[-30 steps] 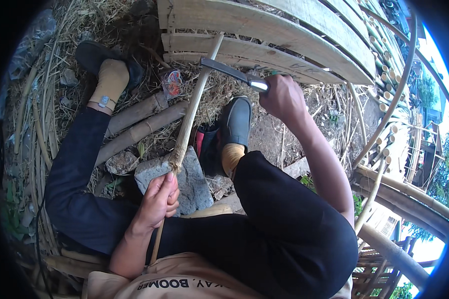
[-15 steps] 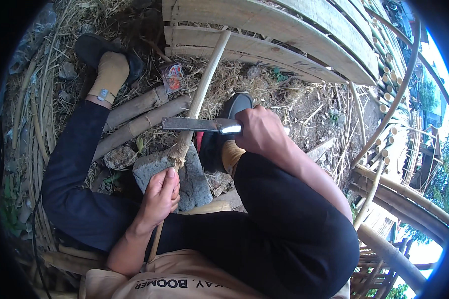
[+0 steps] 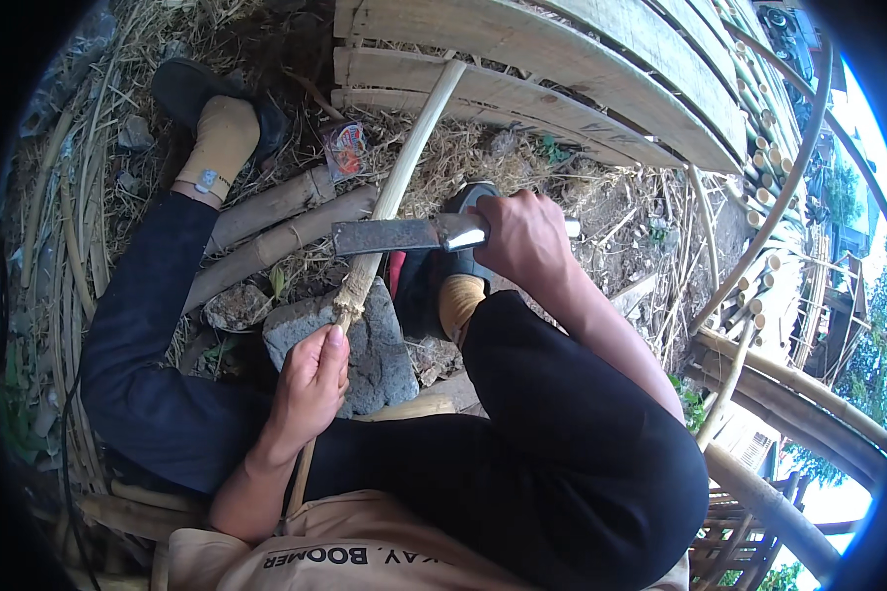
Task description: The person shaves the bark off a bamboo pole using a large knife while holding the pole steady against their lap and a stone.
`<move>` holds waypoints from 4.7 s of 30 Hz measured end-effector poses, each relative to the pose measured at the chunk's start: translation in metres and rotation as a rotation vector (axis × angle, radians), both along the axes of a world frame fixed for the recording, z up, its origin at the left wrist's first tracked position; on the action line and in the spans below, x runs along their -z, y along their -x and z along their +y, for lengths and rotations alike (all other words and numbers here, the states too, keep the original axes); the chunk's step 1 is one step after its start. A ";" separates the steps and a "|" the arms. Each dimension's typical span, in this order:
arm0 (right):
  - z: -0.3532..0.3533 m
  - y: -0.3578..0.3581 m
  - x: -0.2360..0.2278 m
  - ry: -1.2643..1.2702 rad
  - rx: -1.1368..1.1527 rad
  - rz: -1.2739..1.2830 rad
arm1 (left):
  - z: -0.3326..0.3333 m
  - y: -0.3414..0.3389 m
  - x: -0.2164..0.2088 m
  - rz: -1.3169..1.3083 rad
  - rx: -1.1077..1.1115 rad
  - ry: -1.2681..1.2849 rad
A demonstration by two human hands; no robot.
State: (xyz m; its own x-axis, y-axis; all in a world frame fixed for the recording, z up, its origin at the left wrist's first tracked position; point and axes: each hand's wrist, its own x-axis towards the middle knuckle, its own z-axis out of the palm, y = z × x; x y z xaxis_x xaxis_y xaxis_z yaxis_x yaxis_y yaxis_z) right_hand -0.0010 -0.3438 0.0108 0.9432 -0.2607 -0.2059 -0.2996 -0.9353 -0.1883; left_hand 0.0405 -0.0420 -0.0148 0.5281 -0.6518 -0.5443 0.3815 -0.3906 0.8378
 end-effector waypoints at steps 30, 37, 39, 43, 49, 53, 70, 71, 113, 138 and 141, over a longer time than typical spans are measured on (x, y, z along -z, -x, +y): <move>-0.036 -0.005 0.008 0.096 0.183 0.088 | -0.007 0.016 -0.020 -0.340 0.024 -0.053; -0.040 -0.013 -0.006 -0.027 0.207 0.012 | 0.000 0.014 -0.013 -0.248 0.014 -0.003; -0.028 -0.019 -0.021 -0.138 0.261 0.027 | 0.004 0.013 -0.005 -0.104 -0.024 0.064; -0.013 -0.016 -0.014 -0.080 0.061 0.072 | 0.008 -0.003 -0.008 0.424 -0.131 0.155; 0.008 -0.017 -0.012 -0.178 -0.097 0.118 | 0.008 -0.020 -0.007 0.911 -0.170 0.269; 0.015 -0.020 -0.010 -0.183 -0.063 0.137 | 0.007 -0.017 -0.004 1.039 -0.146 0.334; -0.014 -0.030 0.007 -0.026 0.115 0.049 | -0.001 -0.010 -0.009 0.912 -0.054 0.288; -0.013 -0.031 0.005 -0.023 0.121 0.047 | 0.000 -0.010 -0.009 0.910 -0.051 0.281; 0.016 0.001 -0.005 -0.311 0.010 -0.038 | 0.008 -0.016 -0.014 0.888 -0.085 0.260; 0.012 0.008 -0.003 -0.308 -0.022 -0.046 | 0.009 -0.019 -0.013 0.637 0.056 0.281; 0.011 0.009 -0.002 -0.305 -0.025 -0.052 | 0.007 -0.023 -0.024 0.559 0.113 0.111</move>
